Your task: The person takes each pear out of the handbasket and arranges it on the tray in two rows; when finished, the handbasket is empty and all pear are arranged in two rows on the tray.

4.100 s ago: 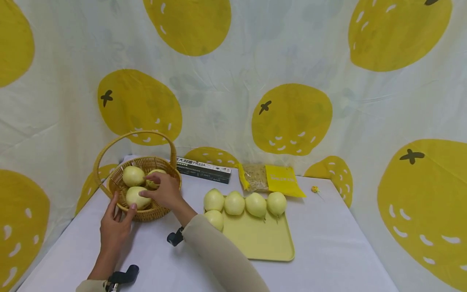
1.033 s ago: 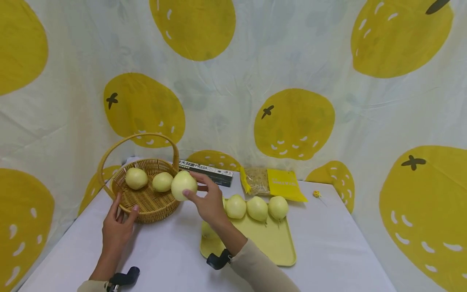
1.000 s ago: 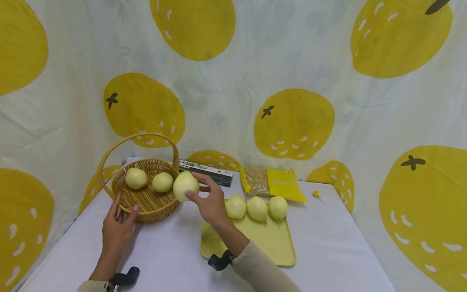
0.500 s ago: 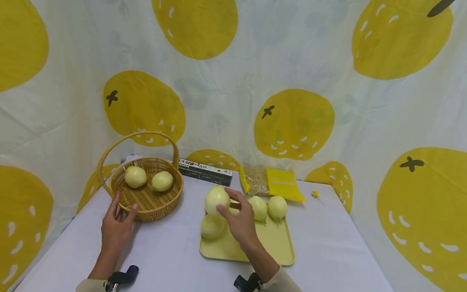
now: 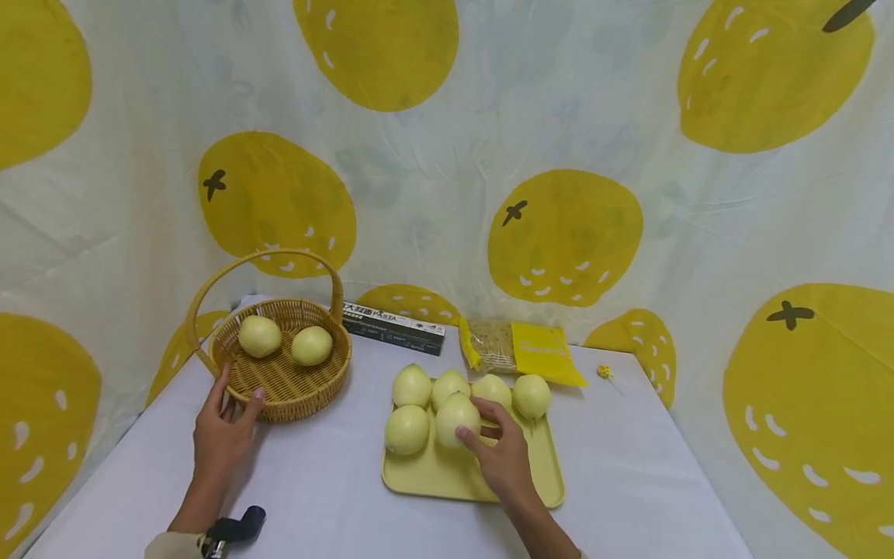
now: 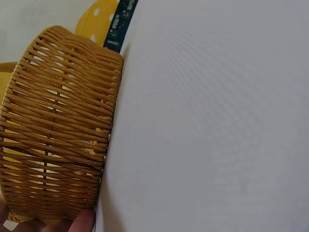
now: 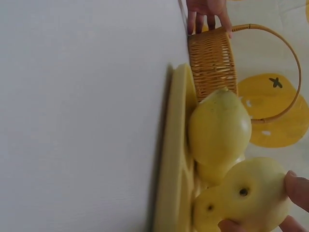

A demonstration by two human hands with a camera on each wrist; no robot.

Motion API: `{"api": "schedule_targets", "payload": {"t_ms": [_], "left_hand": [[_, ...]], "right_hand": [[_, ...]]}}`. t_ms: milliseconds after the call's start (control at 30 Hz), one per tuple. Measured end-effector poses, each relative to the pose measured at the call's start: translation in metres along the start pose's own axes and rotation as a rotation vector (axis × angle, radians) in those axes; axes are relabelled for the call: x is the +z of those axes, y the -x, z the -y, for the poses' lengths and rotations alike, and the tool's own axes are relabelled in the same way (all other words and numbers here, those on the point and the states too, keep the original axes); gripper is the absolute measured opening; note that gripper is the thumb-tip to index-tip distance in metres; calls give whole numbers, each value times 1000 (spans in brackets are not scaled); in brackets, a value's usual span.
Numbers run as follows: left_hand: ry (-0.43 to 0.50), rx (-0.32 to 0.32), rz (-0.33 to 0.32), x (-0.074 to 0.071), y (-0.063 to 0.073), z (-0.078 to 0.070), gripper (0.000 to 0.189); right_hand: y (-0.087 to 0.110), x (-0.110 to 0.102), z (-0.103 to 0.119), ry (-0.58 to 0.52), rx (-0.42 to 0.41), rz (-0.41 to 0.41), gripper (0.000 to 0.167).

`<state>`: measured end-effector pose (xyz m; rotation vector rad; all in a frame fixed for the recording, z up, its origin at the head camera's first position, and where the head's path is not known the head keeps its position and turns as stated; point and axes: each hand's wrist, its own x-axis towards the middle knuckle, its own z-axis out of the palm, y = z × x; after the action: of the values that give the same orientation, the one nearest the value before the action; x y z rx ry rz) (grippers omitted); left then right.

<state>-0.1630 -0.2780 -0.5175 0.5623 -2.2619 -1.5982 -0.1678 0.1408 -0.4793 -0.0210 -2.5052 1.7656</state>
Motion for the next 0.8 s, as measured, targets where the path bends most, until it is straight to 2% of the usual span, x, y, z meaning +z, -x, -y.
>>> {"api": "schedule_targets", "payload": {"t_ms": [300, 467, 633, 800], "left_hand": [[-2, -12, 1, 0, -1, 0, 85], [-7, -16, 5, 1, -1, 3, 85], [-5, -20, 10, 1, -1, 3, 85], [-8, -10, 10, 0, -1, 3, 86]], "right_hand": [[5, 6, -15, 16, 50, 61, 54], [1, 7, -18, 56, 41, 68, 54], [-1, 4, -18, 177, -18, 10, 57], [-3, 2, -5, 192, -129, -90, 52]]}}
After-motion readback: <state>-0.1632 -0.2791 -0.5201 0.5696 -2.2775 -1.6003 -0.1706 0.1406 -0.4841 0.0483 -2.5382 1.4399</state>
